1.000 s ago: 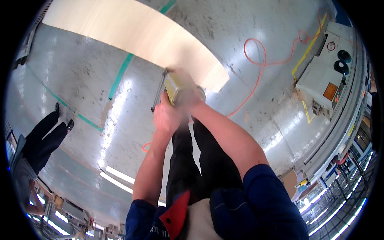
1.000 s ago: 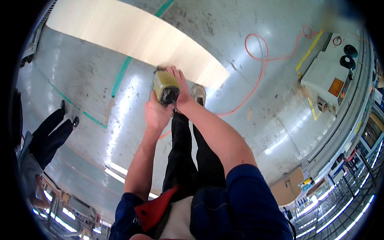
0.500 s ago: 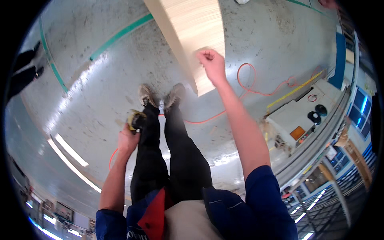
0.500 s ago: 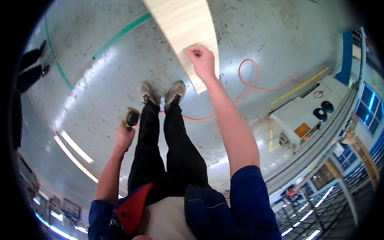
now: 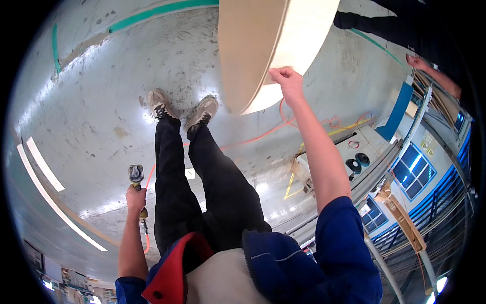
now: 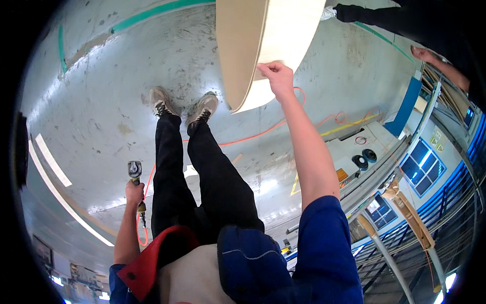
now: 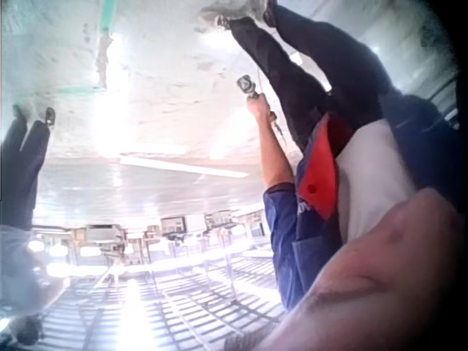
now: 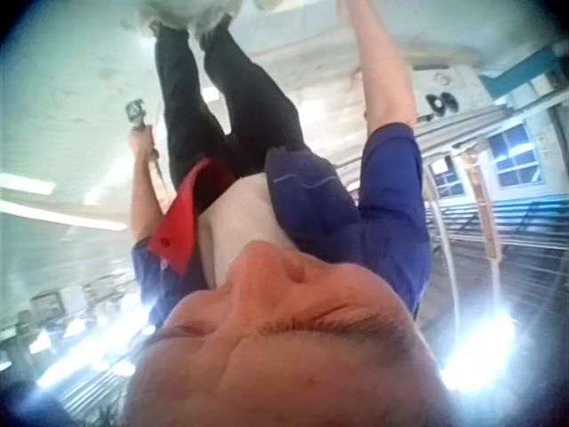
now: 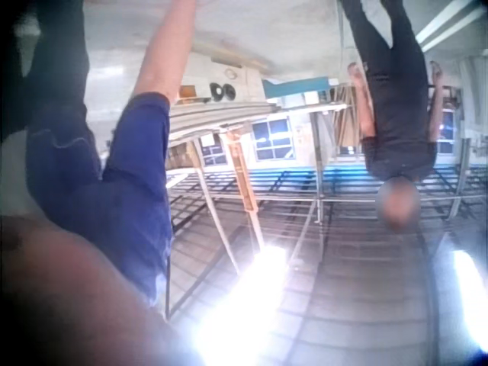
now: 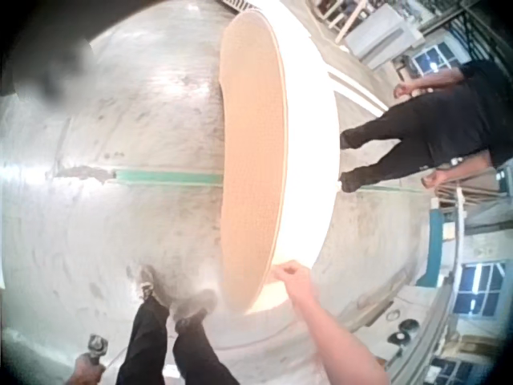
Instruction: The person kneels on the floor and uses a pneumatic nail gun to fasten a curved wooden piece to a larger wooden structure. They repeatedly reposition the piece and drive nails along its edge to secure it.
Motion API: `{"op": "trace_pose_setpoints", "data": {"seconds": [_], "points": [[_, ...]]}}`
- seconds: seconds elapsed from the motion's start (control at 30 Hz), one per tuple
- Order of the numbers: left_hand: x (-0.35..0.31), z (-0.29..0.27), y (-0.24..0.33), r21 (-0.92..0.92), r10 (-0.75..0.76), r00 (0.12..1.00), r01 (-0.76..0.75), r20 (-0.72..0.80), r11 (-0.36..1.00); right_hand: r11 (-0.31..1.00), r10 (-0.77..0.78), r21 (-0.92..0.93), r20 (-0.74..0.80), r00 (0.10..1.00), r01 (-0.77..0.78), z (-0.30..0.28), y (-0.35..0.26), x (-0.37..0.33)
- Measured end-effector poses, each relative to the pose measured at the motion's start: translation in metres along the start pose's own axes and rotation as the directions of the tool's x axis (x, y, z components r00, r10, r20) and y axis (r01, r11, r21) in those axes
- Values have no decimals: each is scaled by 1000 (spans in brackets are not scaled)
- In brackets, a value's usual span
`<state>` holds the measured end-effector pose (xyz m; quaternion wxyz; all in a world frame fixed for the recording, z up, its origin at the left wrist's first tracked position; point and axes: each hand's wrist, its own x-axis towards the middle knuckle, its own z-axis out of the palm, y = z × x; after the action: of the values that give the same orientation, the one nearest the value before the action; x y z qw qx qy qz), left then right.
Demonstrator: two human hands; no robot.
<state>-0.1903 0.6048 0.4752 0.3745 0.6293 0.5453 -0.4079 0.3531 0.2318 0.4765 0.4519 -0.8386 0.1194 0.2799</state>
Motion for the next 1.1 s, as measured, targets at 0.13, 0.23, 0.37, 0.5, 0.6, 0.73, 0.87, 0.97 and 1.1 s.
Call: {"op": "trace_pose_setpoints", "data": {"seconds": [0.13, 0.23, 0.37, 0.5, 0.6, 0.73, 0.87, 0.97, 1.1], "points": [[7, 5, 22, 103, 1, 1000, -3, 20, 995, 999, 17, -40, -50, 999, -19, -1, 14, -2], [-2, 13, 60, 198, 232, 973, -224, -19, 954, 999, 23, -32, 15, 1000, -22, -1, 30, -10], [-32, 43, 135, 209, 467, 884, -454, -15, 866, 997, 64, -51, 11, 998, -63, -1, 59, -28], [-69, 93, 214, 310, 634, 774, -605, 12, 733, 994, -88, -63, 36, 995, 91, -4, 78, -27], [-97, 138, 267, 248, 743, 669, -716, -22, 653, 990, -118, -71, 59, 991, 122, -9, 82, -23], [-126, 188, 325, 195, 812, 576, -789, -93, 582, 989, -118, -88, 23, 993, 119, -9, 83, -23], [-134, 217, 365, 269, 822, 554, -778, -131, 567, 965, -166, -207, 1, 986, 163, -8, 82, -18], [-129, 227, 376, 323, 839, 519, -776, -160, 542, 954, -233, -193, 6, 972, 230, -8, 84, -15], [-121, 232, 378, 404, 857, 483, -758, -180, 513, 941, -321, -121, -10, 947, 317, -10, 90, -15]]}}
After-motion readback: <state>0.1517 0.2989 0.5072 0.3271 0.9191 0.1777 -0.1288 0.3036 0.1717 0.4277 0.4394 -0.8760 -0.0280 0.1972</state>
